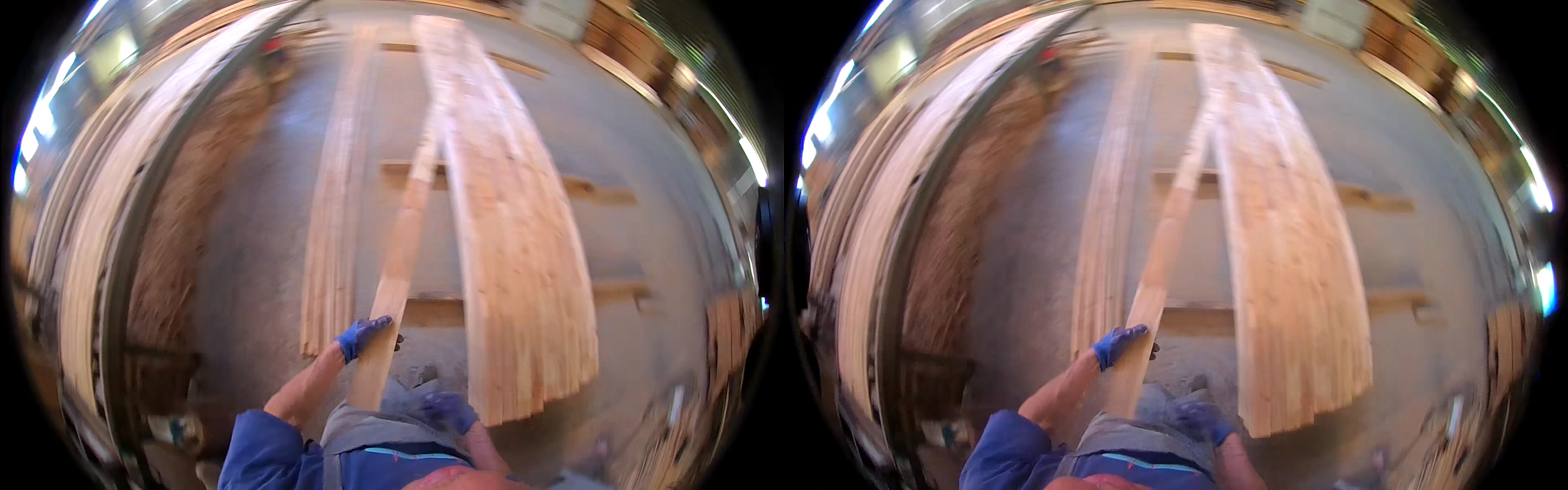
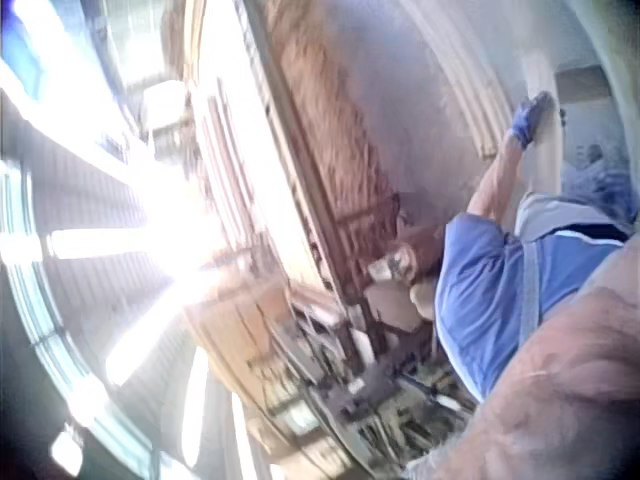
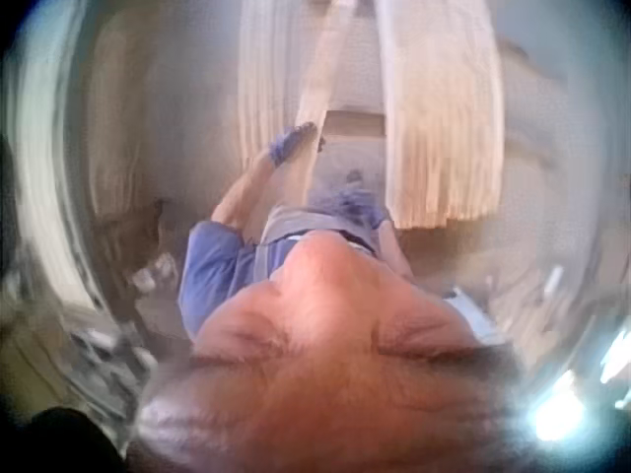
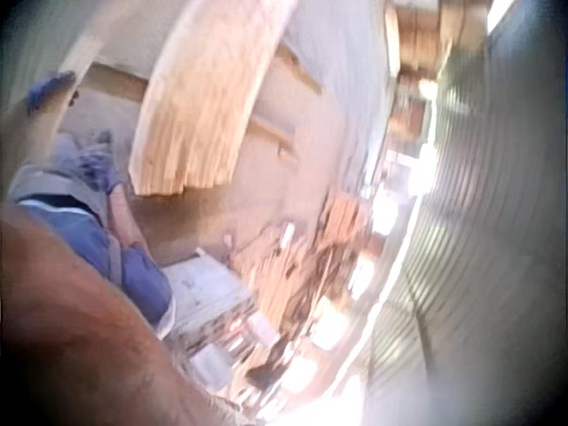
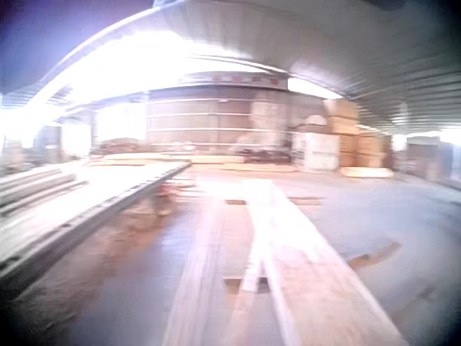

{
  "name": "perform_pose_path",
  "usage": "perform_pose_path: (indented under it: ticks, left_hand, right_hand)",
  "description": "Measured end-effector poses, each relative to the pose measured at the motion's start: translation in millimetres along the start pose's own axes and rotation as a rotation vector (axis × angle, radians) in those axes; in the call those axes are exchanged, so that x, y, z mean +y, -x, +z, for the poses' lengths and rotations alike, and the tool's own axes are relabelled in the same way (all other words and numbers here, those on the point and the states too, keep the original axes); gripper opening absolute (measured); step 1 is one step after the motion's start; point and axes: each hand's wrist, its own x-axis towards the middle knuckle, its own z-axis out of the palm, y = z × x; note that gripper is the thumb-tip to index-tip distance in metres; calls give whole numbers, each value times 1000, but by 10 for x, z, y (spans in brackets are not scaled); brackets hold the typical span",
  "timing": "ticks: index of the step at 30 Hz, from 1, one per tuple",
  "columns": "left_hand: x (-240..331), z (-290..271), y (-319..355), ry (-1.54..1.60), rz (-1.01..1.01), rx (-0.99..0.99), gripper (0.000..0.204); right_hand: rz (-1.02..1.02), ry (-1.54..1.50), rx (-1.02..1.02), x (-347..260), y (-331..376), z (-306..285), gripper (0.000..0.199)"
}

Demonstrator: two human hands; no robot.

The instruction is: The person applies a white substance to wooden planks using a brush, then lifts and stacks them onto a large curved wooden framework. They measure the structure with a tape measure and place additional planks into the assembly.

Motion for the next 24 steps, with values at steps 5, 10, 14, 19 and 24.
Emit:
perform_pose_path:
  ticks: [5, 10, 14, 19, 24]
  left_hand:
    - [464, -1024, 1233, -275, 41, 124, 54]
    - [-44, -1633, 2687, -685, -125, 406, 70]
    - [-392, -1748, 3461, -789, -247, 468, 78]
    - [-1407, -1959, 4453, -696, -594, 517, 77]
    - [-963, -2491, 4669, -765, -559, 541, 66]
  right_hand:
    - [508, -228, 316, -784, -1110, -53, 40]
    - [567, -358, -7, -719, -2990, 344, 55]
    - [523, -433, 77, -1046, -4414, 193, 67]
    - [388, -759, 32, -1544, -5693, 529, 75]
    - [153, -654, 166, -1324, -6510, 1072, 73]
